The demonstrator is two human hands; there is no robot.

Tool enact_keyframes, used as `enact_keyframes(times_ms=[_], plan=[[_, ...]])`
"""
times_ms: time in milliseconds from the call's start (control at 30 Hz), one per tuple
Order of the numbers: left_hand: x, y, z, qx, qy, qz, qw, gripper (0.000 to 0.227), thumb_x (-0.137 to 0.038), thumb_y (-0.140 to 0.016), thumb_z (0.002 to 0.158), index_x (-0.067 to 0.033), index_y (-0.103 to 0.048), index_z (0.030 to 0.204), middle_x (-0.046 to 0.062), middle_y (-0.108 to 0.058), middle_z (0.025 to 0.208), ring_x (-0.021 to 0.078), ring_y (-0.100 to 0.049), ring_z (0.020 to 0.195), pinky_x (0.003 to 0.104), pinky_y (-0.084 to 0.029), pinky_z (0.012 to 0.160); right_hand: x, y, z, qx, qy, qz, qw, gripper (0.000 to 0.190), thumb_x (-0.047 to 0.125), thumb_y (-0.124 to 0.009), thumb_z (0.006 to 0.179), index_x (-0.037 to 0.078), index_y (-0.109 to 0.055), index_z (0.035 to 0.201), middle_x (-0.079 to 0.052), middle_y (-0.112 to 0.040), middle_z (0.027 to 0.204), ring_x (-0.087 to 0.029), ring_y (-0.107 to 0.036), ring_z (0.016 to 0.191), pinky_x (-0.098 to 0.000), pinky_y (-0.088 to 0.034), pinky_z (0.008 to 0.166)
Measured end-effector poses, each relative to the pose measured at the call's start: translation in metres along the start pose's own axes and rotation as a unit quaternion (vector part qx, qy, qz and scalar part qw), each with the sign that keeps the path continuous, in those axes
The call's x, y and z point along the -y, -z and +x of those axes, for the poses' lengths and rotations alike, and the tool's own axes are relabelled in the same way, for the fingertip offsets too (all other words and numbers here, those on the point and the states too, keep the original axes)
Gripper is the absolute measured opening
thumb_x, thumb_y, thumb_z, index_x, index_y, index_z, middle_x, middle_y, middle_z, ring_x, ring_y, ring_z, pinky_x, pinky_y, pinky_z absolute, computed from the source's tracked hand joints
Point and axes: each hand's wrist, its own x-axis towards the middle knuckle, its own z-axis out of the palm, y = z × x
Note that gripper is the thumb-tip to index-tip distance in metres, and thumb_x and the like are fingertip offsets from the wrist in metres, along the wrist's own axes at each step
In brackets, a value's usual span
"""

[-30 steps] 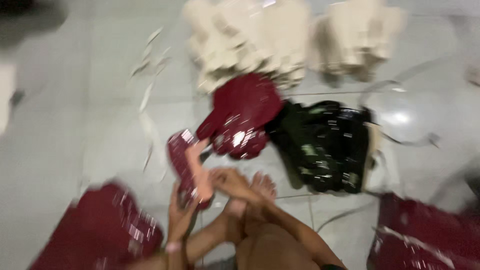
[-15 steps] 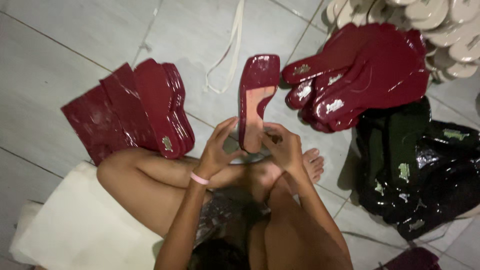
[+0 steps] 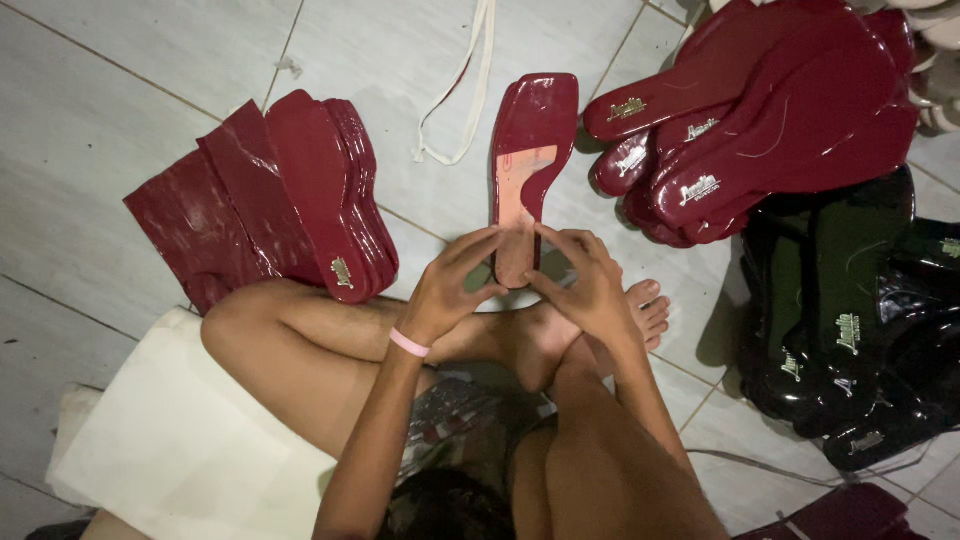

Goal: The person sits on the floor and repeatedly places beige insoles into maroon slipper soles, pressing them into place. The person handles multiple slipper soles and insoles one at a time, occasionally turning them over and stacking them.

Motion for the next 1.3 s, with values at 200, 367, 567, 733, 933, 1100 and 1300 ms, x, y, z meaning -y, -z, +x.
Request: enact_keyframes(times_ms=[200, 367, 567, 733, 933, 1100, 1300], plan=[[0.001, 0.001, 0.0, 0.01, 0.018, -0.004, 1.0, 0.072, -0.015, -0.089, 0.072, -0.0052, -0.062, 0.138, 0.01, -0.061, 0.143, 0.0294, -0.061, 0.13, 0.037, -0.053, 0.107, -0.001, -0.002, 0.0, 0.01, 0.006, 0.006, 1.0, 0.066, 0.028, -0.087, 0.077, 0.019, -0.066, 0.138, -0.012, -0.068, 0.122, -0.032, -0.07, 0.106, -0.0407, -0.056, 0.087], [-0.001, 0.002, 0.002, 0.018, 0.031, -0.008, 0.999, 0.07, -0.016, -0.089, 0.072, -0.0055, -0.063, 0.136, 0.009, -0.06, 0.144, 0.0283, -0.061, 0.13, 0.037, -0.053, 0.107, 0.0, 0.0, 0.0, 0.008, 0.015, 0.021, 1.0, 0.068, 0.027, -0.087, 0.075, 0.019, -0.066, 0.138, -0.012, -0.068, 0.122, -0.032, -0.071, 0.107, -0.0403, -0.056, 0.087], [0.0, 0.001, 0.002, 0.028, 0.044, -0.016, 0.999, 0.068, -0.016, -0.088, 0.073, -0.0061, -0.064, 0.136, 0.006, -0.058, 0.144, 0.0265, -0.062, 0.13, 0.036, -0.054, 0.108, 0.0, -0.001, 0.0, 0.019, 0.001, 0.013, 1.0, 0.068, 0.028, -0.088, 0.074, 0.019, -0.065, 0.138, -0.013, -0.068, 0.12, -0.031, -0.071, 0.103, -0.0403, -0.056, 0.085], [0.0, 0.002, 0.004, 0.04, 0.059, -0.017, 0.997, 0.069, -0.017, -0.088, 0.073, -0.0063, -0.063, 0.137, 0.005, -0.056, 0.144, 0.0244, -0.062, 0.128, 0.035, -0.055, 0.108, 0.001, -0.002, -0.001, 0.01, 0.011, 0.01, 1.0, 0.066, 0.028, -0.087, 0.076, 0.019, -0.066, 0.138, -0.012, -0.069, 0.12, -0.03, -0.071, 0.104, -0.0394, -0.056, 0.085], [-0.002, 0.002, 0.007, 0.029, 0.054, 0.052, 0.997, 0.06, -0.022, -0.089, 0.072, -0.0046, -0.067, 0.126, 0.006, -0.054, 0.145, 0.0284, -0.062, 0.124, 0.04, -0.053, 0.101, -0.002, -0.005, 0.0, 0.023, 0.0, 0.005, 1.0, 0.067, 0.029, -0.086, 0.078, 0.019, -0.064, 0.141, -0.013, -0.068, 0.12, -0.031, -0.068, 0.11, -0.0401, -0.055, 0.091], [-0.01, 0.003, 0.027, 0.005, -0.047, 0.194, 0.98, 0.034, -0.018, -0.086, 0.073, -0.0045, -0.062, 0.093, 0.013, -0.048, 0.156, 0.0347, -0.06, 0.128, 0.043, -0.053, 0.099, -0.008, -0.011, -0.002, 0.002, -0.012, 0.039, 0.999, 0.084, 0.028, -0.089, 0.072, 0.013, -0.05, 0.146, -0.012, -0.067, 0.117, -0.031, -0.063, 0.112, -0.0431, -0.05, 0.093], [-0.023, 0.011, 0.04, 0.046, 0.024, 0.136, 0.989, 0.067, -0.011, -0.084, 0.067, -0.0009, -0.057, 0.128, 0.017, -0.047, 0.154, 0.0382, -0.055, 0.129, 0.045, -0.052, 0.1, -0.025, -0.016, -0.001, -0.117, 0.066, -0.008, 0.991, 0.051, 0.01, -0.076, 0.087, 0.009, -0.063, 0.136, -0.017, -0.063, 0.128, -0.033, -0.061, 0.117, -0.0396, -0.052, 0.095]])
